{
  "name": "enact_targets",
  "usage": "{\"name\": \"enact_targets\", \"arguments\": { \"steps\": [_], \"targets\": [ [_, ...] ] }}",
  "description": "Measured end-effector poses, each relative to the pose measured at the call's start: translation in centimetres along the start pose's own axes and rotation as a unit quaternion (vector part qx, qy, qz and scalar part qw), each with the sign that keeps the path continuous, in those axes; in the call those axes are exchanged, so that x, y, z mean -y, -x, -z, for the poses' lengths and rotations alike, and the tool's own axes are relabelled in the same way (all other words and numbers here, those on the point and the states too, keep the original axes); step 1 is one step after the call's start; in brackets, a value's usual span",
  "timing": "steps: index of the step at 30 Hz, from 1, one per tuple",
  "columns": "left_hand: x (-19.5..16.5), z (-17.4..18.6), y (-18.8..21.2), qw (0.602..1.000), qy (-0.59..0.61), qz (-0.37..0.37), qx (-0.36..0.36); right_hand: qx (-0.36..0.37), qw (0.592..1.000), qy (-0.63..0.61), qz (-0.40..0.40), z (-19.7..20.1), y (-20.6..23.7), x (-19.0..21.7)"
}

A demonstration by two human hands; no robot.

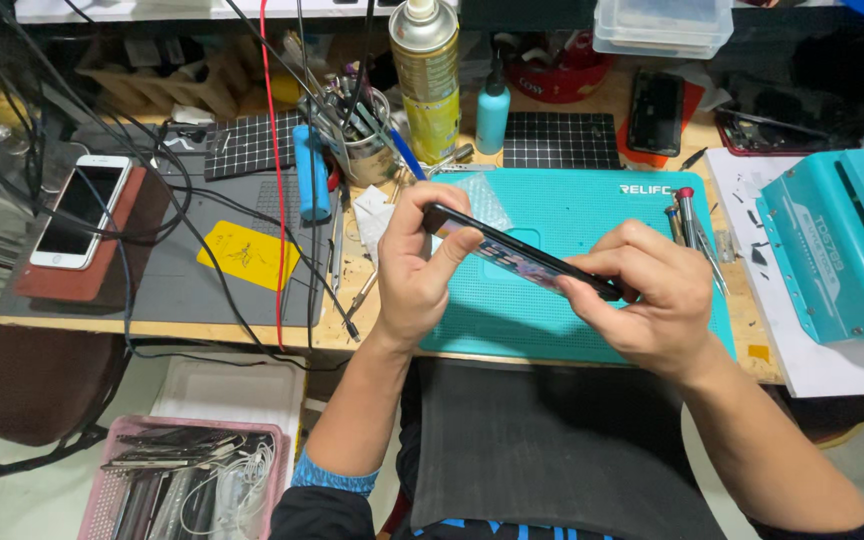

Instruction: The person unwraps a smartphone from bubble wrap, powers it on and navigates its settings. They then pry open the phone's screen with a metal tool, lift the display off the body, and press the screen back into place while testing the device.

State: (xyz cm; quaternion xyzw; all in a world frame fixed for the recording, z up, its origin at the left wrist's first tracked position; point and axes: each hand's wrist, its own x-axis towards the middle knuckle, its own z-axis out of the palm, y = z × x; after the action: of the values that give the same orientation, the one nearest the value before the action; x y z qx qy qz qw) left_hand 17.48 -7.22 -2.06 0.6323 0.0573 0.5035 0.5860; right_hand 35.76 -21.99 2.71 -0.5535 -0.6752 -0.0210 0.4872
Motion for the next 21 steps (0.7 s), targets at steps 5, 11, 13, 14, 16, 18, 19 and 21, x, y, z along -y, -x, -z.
{"name": "enact_targets", "arguments": {
  "steps": [5,11,13,14,16,18,19,21],
  "targets": [
    [0.0,-0.7,0.1,0.999,-0.031,-0.01,0.005,0.015,0.999,0.021,0.042,-0.2,-0.3,-0.2],
    [-0.4,-1.6,-0.9,0.986,-0.162,-0.032,0.02,0.039,0.998,0.038,0.011,-0.6,-0.5,-1.3],
    [-0.5,-1.9,-1.3,0.977,-0.207,-0.046,0.026,0.04,0.998,0.038,0.001,-0.9,-0.4,-1.6],
    [-0.6,-2.0,-1.4,0.974,-0.221,-0.043,0.031,0.04,0.999,0.035,-0.002,-1.1,-0.3,-1.8],
    [-0.6,-2.2,-1.7,0.968,-0.243,-0.042,0.038,0.041,0.999,0.032,-0.004,-1.4,-0.2,-2.3],
    [-0.4,-2.3,-1.7,0.963,-0.261,-0.043,0.045,0.043,0.999,0.029,-0.003,-1.8,-0.1,-2.7],
    [-0.3,-2.3,-1.6,0.963,-0.262,-0.04,0.045,0.042,0.999,0.032,-0.003,-2.0,-0.1,-2.9],
    [0.0,-2.3,-1.5,0.963,-0.264,-0.036,0.044,0.04,0.998,0.039,-0.003,-2.3,-0.2,-3.1]
  ]
}}
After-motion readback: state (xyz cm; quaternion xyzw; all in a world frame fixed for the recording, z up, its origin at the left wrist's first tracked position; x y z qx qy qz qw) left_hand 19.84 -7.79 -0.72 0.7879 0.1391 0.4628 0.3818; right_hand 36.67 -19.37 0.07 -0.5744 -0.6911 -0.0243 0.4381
